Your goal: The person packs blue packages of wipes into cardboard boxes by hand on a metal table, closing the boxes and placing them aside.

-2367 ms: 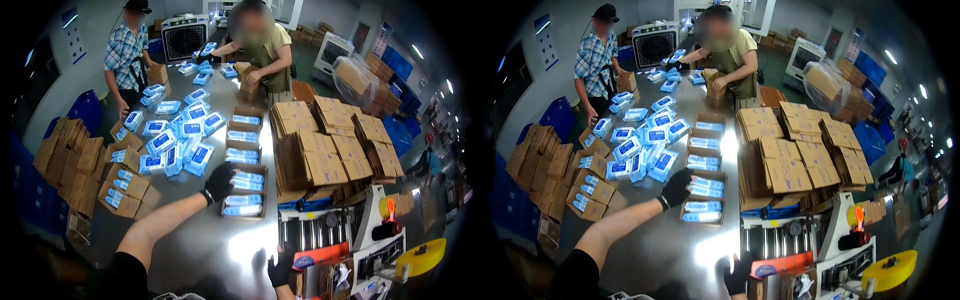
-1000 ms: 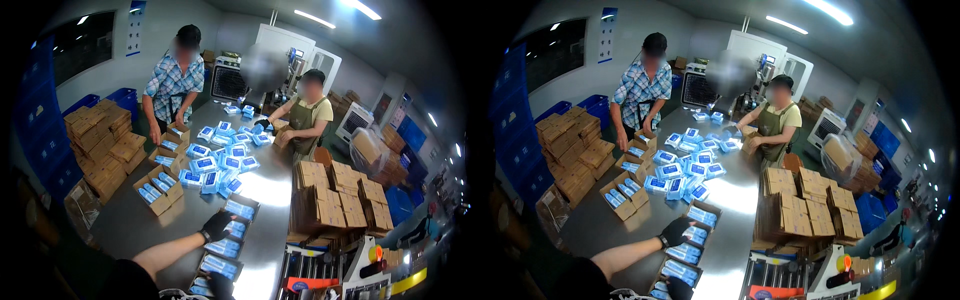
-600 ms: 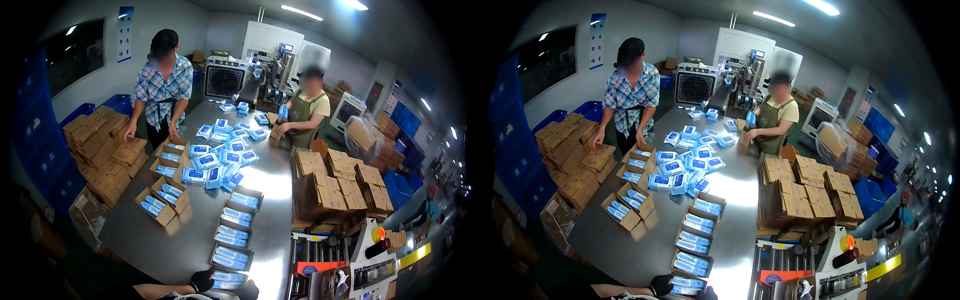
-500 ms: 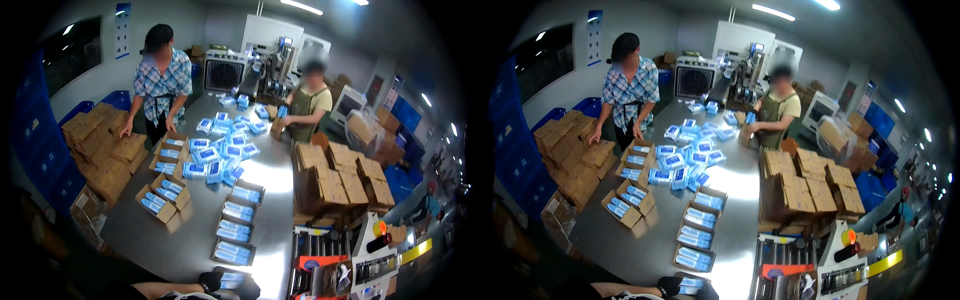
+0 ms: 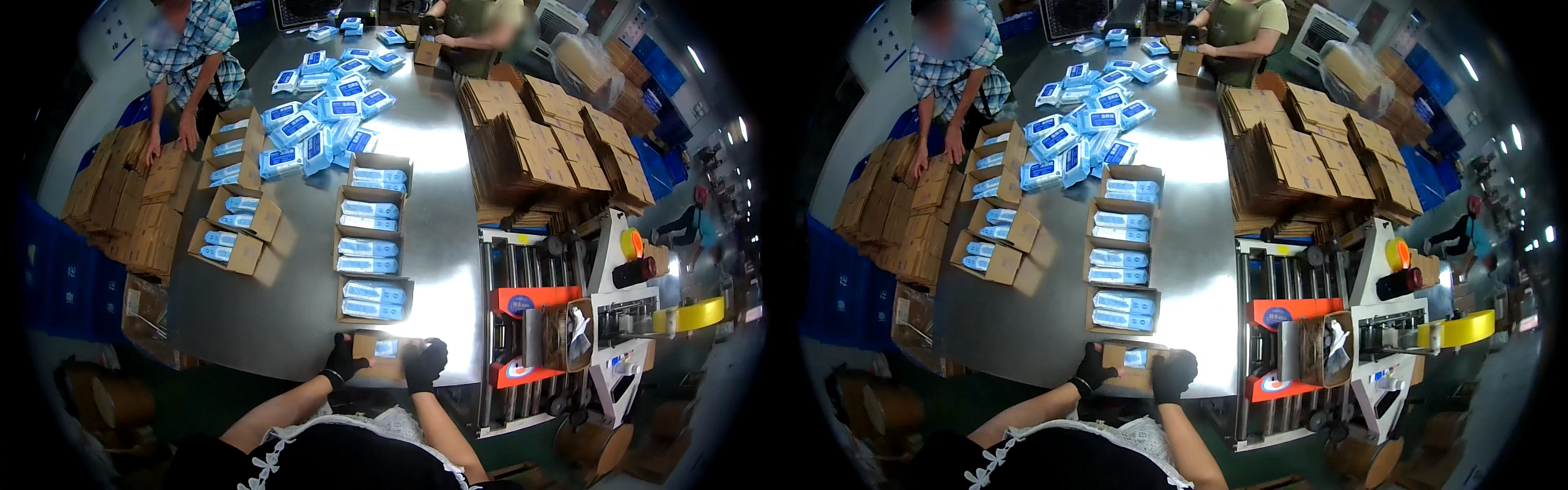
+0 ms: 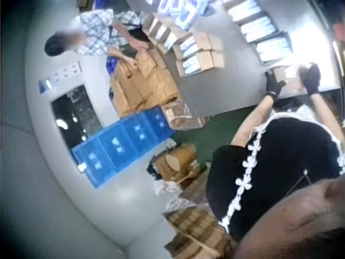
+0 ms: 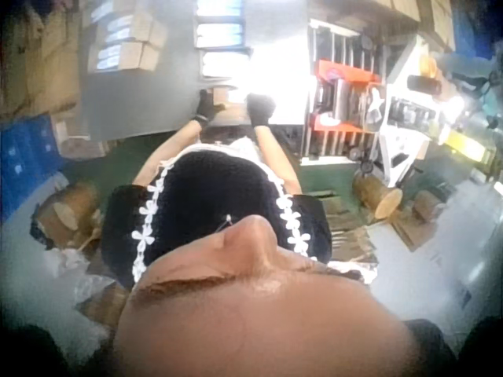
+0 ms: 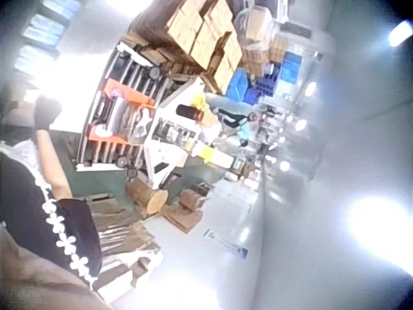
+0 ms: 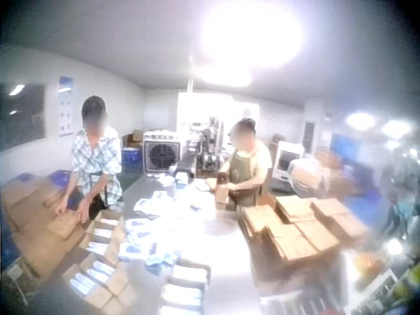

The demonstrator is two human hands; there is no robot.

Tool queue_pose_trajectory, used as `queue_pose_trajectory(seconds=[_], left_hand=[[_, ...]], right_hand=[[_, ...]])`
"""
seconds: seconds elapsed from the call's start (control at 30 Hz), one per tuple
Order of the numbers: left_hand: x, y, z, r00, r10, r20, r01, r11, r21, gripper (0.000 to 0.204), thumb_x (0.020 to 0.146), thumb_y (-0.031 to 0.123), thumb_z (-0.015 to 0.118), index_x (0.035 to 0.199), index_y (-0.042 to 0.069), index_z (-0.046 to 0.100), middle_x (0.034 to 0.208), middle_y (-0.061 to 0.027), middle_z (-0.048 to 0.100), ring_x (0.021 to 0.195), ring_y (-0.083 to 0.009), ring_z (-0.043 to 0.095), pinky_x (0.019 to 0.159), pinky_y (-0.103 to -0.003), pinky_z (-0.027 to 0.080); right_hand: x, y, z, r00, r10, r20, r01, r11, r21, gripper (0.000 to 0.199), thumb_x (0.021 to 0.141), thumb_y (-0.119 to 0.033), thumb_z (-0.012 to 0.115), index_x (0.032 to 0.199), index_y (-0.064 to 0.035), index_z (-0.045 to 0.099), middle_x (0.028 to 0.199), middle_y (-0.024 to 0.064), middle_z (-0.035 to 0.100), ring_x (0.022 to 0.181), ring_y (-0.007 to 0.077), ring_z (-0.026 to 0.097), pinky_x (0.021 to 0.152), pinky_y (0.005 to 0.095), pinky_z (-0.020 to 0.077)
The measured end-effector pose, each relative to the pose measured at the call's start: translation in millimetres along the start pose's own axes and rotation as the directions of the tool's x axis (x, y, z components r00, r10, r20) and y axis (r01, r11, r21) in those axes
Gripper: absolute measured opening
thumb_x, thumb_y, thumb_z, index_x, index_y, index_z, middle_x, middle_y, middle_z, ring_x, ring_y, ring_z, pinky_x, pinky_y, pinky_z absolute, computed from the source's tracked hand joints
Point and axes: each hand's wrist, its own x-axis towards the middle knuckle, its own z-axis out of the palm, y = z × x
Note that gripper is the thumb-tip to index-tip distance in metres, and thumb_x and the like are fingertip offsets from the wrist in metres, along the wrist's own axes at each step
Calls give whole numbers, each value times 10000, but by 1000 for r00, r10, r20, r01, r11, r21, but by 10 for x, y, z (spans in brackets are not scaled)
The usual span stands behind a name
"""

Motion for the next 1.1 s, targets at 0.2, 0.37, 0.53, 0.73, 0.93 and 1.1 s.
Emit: queue_pose_trajectory(seconds=[0.2, 0.37, 0.53, 0.73, 0.93, 1.1], left_hand=[[303, 82, 717, 971, 208, 117, -219, 973, 81, 740, 665, 297, 801, 1162, -29, 360, 1147, -174, 479, 1076, -262, 509, 912, -367, 419], [646, -32, 1562, 968, 195, 159, -163, 966, -199, 563, 736, 324, 726, 1131, -6, 499, 1090, -167, 577, 1055, -247, 541, 865, -366, 445], [354, 1235, 731, 962, 218, 167, -236, 967, 99, 272, 768, 276, 709, 776, 43, 568, 731, -89, 587, 666, -236, 585, 612, -364, 474], [538, 1089, -644, 636, 409, -654, -117, 889, 442, 234, 742, 200, 662, 758, 68, 470, 648, -156, 534, 631, -372, 552, 565, -470, 408], [429, 814, -613, 912, 275, -303, -110, 878, 466, 87, 736, 96, 536, 809, 58, 510, 680, -181, 577, 691, -406, 576, 608, -488, 447], [208, 407, -883, 994, -22, 111, -49, 800, 598, 276, 790, 245, 584, 951, 24, 545, 926, -210, 633, 863, -378, 621, 766, -451, 486]], right_hand=[[-20, 251, -105, 883, -460, 96, 461, 887, 2, 447, 789, -237, 589, 1175, -20, 525, 1200, 198, 521, 1145, 357, 475, 1057, 506, 269], [124, 975, -335, 775, -572, 271, 604, 795, -49, 473, 821, -221, 581, 1248, -34, 495, 1307, 195, 466, 1226, 363, 418, 1088, 551, 213], [588, 1898, -683, 890, -434, 140, 443, 896, -42, 474, 837, -177, 547, 1295, -69, 486, 1339, 193, 462, 1260, 377, 400, 1100, 513, 227], [932, 1683, -597, 913, -408, 19, 395, 869, -297, 297, 873, -184, 514, 1118, -26, 570, 1191, 179, 548, 1122, 349, 504, 979, 448, 367], [594, -143, 436, 885, -334, 324, 294, 941, 167, 213, 812, -242, 589, 951, -85, 555, 748, 139, 638, 716, 331, 639, 611, 429, 498], [62, -767, 459, 752, -453, 478, 415, 890, 191, 251, 825, -316, 565, 915, -84, 599, 806, 161, 657, 718, 353, 648, 641, 457, 508]])
